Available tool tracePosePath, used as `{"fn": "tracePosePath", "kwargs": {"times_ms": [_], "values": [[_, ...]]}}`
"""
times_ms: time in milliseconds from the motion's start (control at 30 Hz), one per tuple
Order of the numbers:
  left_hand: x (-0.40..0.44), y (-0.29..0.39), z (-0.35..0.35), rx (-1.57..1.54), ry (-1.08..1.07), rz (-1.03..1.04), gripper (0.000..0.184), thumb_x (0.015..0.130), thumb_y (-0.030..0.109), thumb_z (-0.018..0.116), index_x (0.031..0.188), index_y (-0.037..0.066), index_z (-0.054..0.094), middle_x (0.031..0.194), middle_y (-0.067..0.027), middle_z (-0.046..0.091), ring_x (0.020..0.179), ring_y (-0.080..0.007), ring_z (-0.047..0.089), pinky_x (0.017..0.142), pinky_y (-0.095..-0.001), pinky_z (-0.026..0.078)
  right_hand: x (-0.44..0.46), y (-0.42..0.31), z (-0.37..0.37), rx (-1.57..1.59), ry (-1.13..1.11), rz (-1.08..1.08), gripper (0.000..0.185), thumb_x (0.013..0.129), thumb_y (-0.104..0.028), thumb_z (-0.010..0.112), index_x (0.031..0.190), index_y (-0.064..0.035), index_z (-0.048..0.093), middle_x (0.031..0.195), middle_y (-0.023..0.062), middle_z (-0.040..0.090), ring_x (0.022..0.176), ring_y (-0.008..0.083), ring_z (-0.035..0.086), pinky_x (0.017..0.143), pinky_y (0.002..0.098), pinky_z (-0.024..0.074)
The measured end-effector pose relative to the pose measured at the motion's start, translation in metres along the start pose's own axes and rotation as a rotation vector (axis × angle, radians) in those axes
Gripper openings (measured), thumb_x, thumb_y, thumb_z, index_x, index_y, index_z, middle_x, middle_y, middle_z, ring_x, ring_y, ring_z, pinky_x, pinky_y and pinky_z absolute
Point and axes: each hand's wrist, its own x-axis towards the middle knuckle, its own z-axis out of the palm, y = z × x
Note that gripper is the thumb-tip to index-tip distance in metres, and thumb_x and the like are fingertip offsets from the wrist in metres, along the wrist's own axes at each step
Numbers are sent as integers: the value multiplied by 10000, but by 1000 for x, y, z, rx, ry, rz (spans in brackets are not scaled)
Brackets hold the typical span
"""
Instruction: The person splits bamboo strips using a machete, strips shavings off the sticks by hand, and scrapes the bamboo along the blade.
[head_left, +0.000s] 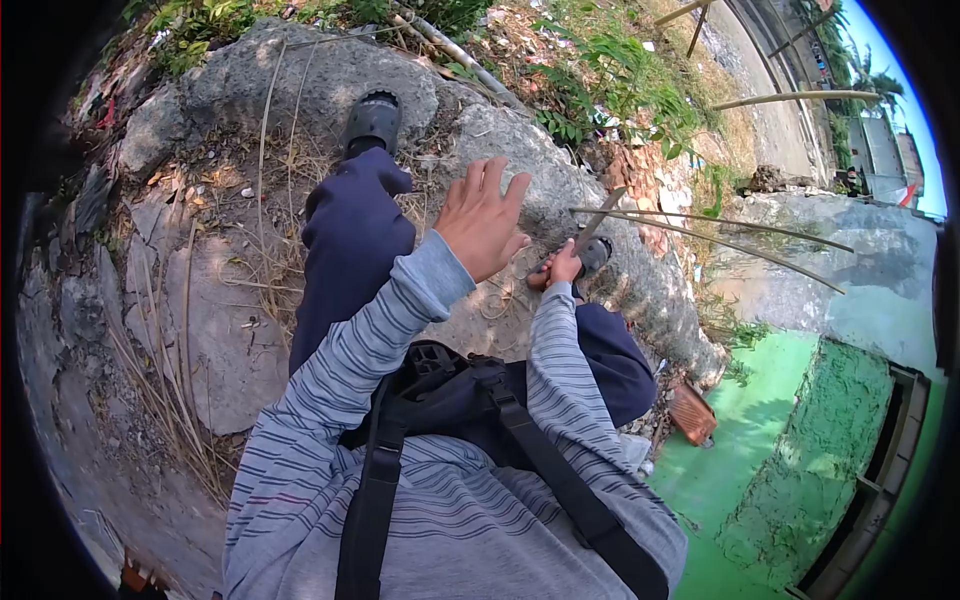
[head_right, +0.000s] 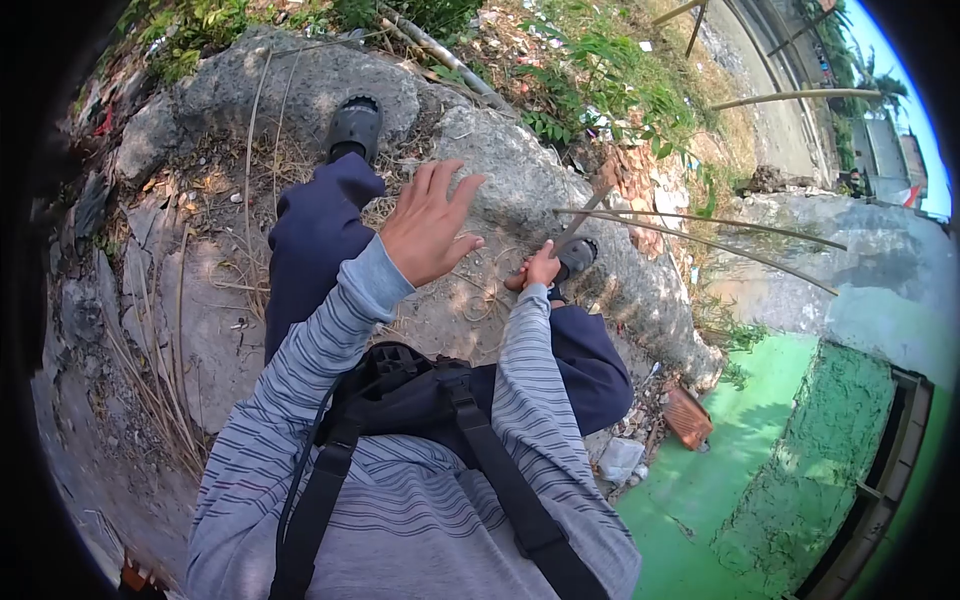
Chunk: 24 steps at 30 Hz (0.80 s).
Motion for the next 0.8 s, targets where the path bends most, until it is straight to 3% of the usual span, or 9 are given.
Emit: {"fn": "tracePosePath", "kwargs": {"times_ms": [200,400,467,567,600,667,800], "values": [[6,0,1,-27,42,25,742,830,264,789,1426,26,417,1430,-238,382,1345,-430,373,1092,-528,374,16,-44,-13,141,-21,-9,495,1018,-505,534,837,-49,473,557,30,454,396,156,433,359,311,398],[-2,3,4,-67,-17,5,727,839,259,780,1425,27,418,1427,-231,382,1345,-430,368,1100,-525,369,-41,-119,-42,200,62,-278,478,1031,-499,521,848,-62,461,571,13,455,406,121,405,367,285,363],[0,0,1,-44,-13,0,724,842,258,777,1429,29,418,1429,-228,379,1343,-427,370,1103,-519,366,-55,-132,-37,223,55,-364,442,1045,-480,497,855,-83,451,575,-19,403,425,99,378,379,268,345],[1,-5,0,-28,21,6,732,837,259,779,1431,27,418,1421,-226,388,1343,-424,373,1102,-517,367,-30,-60,-7,92,122,-188,452,1028,-468,547,844,-58,493,548,25,456,386,137,423,357,289,361],[0,-2,0,-26,27,11,732,837,259,779,1431,27,418,1421,-226,388,1343,-424,373,1102,-517,367,5,-7,-13,-11,-45,98,460,1017,-461,567,823,-51,493,535,41,471,377,156,437,347,302,368],[4,-3,-7,-5,32,-14,742,830,262,785,1429,22,419,1417,-230,396,1341,-422,377,1101,-519,369,10,-2,-2,-122,-3,-2,485,1006,-478,574,817,-40,490,521,48,468,370,166,432,342,309,372],[0,0,-5,-28,50,-5,747,826,268,789,1426,20,421,1415,-234,402,1335,-425,384,1100,-520,369,15,-9,-14,21,-16,-8,535,998,-536,563,807,-41,489,537,55,482,381,160,450,343,303,379]]}}
